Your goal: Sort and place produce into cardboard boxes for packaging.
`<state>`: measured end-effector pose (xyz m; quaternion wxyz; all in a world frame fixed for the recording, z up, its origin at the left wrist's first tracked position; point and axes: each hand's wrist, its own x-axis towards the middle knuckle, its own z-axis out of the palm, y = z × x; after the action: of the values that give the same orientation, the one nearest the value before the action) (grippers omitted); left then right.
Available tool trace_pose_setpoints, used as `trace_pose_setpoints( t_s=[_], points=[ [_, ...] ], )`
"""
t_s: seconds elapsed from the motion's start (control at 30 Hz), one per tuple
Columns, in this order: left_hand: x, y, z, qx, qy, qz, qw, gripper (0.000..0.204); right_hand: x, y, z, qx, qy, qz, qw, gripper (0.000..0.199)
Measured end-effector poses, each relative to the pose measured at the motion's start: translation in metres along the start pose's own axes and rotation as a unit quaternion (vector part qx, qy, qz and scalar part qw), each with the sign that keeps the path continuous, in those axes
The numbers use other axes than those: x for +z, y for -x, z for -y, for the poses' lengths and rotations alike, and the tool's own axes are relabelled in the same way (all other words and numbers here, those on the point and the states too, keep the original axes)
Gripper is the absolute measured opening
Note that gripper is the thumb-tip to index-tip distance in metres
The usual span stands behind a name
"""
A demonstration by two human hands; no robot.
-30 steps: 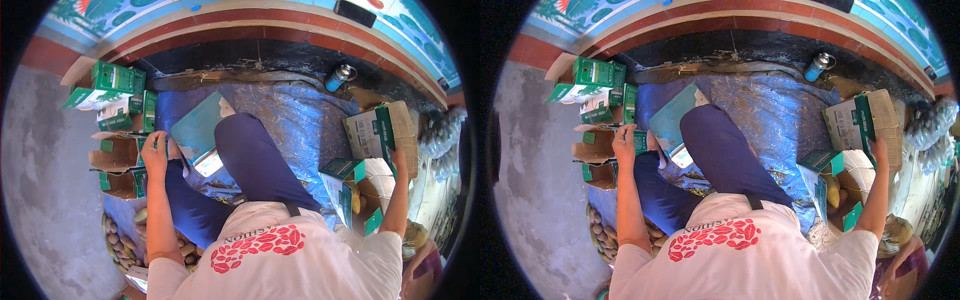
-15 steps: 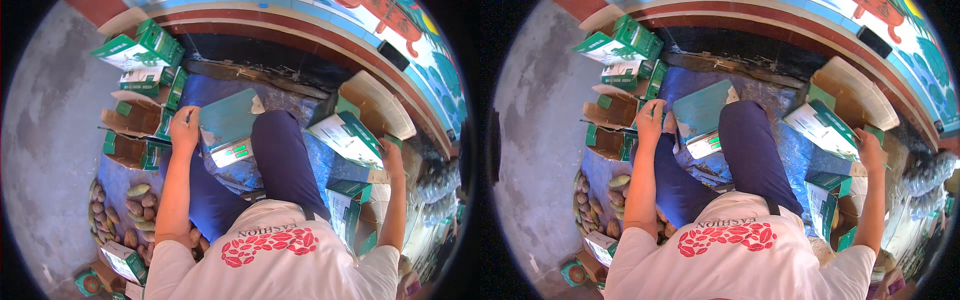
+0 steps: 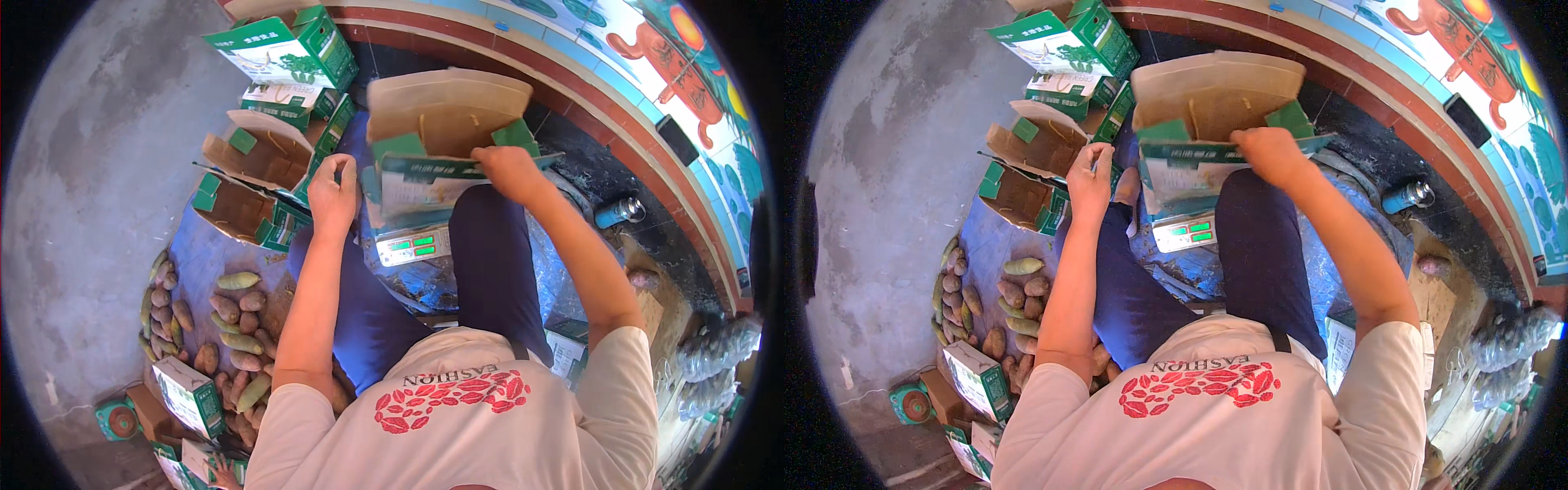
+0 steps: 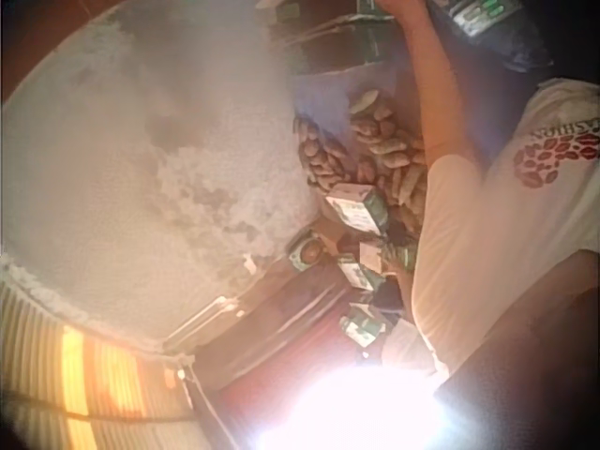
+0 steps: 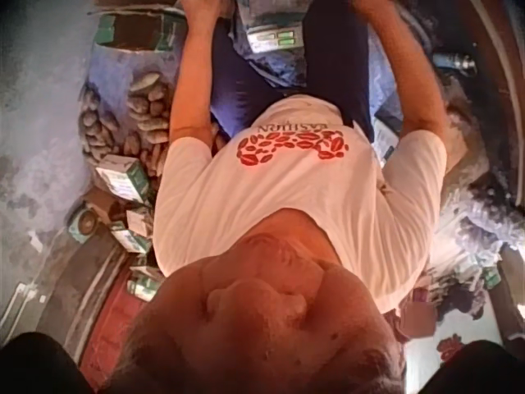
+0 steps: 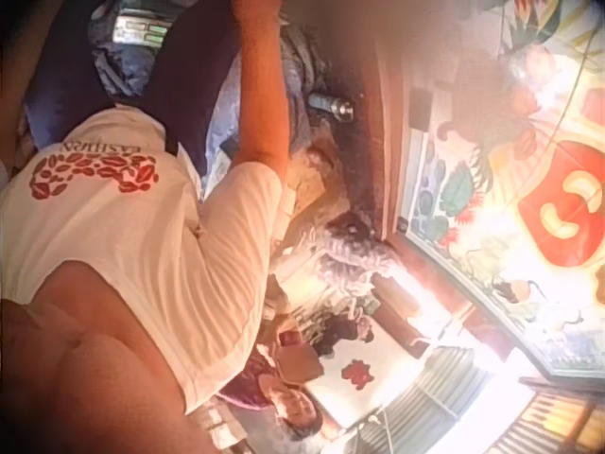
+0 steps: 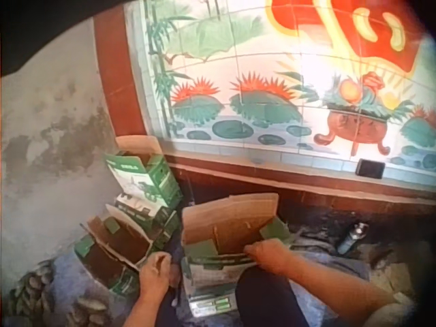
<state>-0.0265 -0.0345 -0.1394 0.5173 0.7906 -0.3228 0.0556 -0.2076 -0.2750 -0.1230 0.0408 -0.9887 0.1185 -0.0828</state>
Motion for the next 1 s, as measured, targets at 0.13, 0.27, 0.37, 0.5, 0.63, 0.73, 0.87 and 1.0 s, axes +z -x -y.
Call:
trace_pose_setpoints(
  t_s=[0.13, 0.27, 0.37, 0.5, 0.63, 0.73, 0.87, 1.0],
  points=[
    [-0.007, 0.001, 0.001, 0.005, -0.004, -0.025, 1.0, 0.017, 0.006, -0.017, 0.022, -0.093, -0.003, 0.053, 0.994, 0.015],
    [-0.011, 0.001, 0.002, 0.003, 0.0, -0.041, 0.999, 0.017, 0.002, -0.027, 0.028, -0.083, 0.048, 0.131, 0.987, 0.022],
    [-0.013, 0.002, 0.003, 0.01, 0.03, -0.04, 0.999, 0.016, 0.0, -0.035, 0.033, -0.076, -0.005, 0.166, 0.983, 0.028],
    [-0.011, -0.001, -0.003, -0.008, 0.042, -0.067, 0.997, 0.016, 0.006, -0.052, 0.042, -0.123, -0.022, 0.19, 0.974, 0.034],
    [-0.005, -0.003, -0.001, 0.003, 0.056, -0.079, 0.995, 0.015, 0.016, -0.06, 0.056, -0.166, -0.033, 0.188, 0.967, 0.032],
    [0.0, -0.004, -0.006, 0.017, 0.037, -0.064, 0.997, 0.017, 0.012, -0.059, 0.063, -0.193, -0.034, 0.171, 0.965, 0.032],
    [0.007, -0.006, -0.018, -0.016, 0.018, -0.045, 0.999, 0.017, 0.017, -0.059, 0.057, -0.227, -0.065, 0.17, 0.957, 0.03],
    [0.018, -0.004, -0.019, 0.0, 0.007, -0.04, 0.999, 0.017, 0.012, -0.054, 0.056, -0.249, -0.059, 0.148, 0.955, 0.028]
  ],
)
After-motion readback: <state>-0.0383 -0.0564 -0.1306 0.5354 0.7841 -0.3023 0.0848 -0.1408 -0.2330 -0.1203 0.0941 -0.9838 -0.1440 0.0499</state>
